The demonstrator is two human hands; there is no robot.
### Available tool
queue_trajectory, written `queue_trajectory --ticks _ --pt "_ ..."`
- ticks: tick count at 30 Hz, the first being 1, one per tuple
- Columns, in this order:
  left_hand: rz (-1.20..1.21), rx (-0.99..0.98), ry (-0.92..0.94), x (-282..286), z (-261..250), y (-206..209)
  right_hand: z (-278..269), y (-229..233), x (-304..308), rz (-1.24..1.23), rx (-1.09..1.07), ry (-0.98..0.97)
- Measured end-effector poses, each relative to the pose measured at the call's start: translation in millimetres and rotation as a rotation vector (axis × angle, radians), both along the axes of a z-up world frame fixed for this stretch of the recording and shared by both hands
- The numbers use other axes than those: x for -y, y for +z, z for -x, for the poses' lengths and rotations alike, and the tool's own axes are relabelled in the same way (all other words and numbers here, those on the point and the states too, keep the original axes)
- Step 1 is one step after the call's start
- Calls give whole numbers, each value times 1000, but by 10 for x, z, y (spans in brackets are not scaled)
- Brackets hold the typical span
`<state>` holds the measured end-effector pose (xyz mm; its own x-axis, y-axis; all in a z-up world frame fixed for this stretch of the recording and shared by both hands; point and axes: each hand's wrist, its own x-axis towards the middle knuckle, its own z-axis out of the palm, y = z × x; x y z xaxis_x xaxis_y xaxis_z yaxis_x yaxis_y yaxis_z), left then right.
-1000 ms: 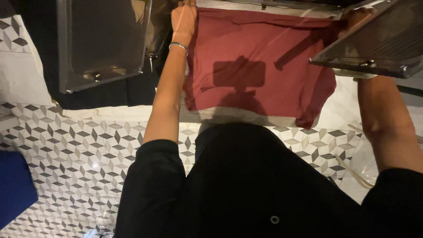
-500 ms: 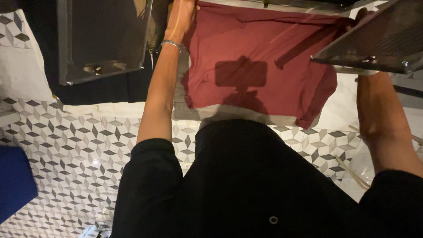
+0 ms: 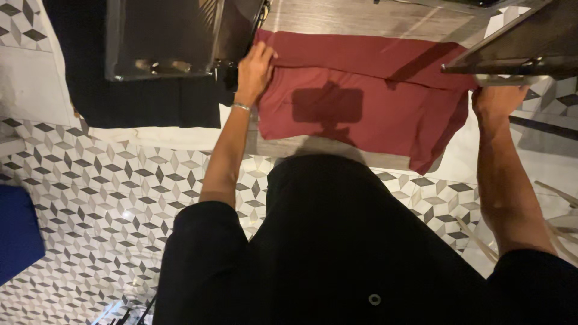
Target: The person removes a garment from a cabinet, folds a shirt by hand on a table, and places the shirt inside the cabinet.
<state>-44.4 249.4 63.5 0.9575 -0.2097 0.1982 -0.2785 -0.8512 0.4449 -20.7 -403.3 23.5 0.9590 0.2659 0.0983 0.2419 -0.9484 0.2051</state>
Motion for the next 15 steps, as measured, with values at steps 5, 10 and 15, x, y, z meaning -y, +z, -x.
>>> queue_trajectory --ticks 5,10,15 --pt "0 -41 70 55 302 -217 53 69 -254 3 -372 -309" --pt "-21 -94 227 361 607 -405 372 253 -1039 -244 -503 -562" --pt "-39 -137 215 594 1115 -529 954 335 -1865 -466 -383 -422"
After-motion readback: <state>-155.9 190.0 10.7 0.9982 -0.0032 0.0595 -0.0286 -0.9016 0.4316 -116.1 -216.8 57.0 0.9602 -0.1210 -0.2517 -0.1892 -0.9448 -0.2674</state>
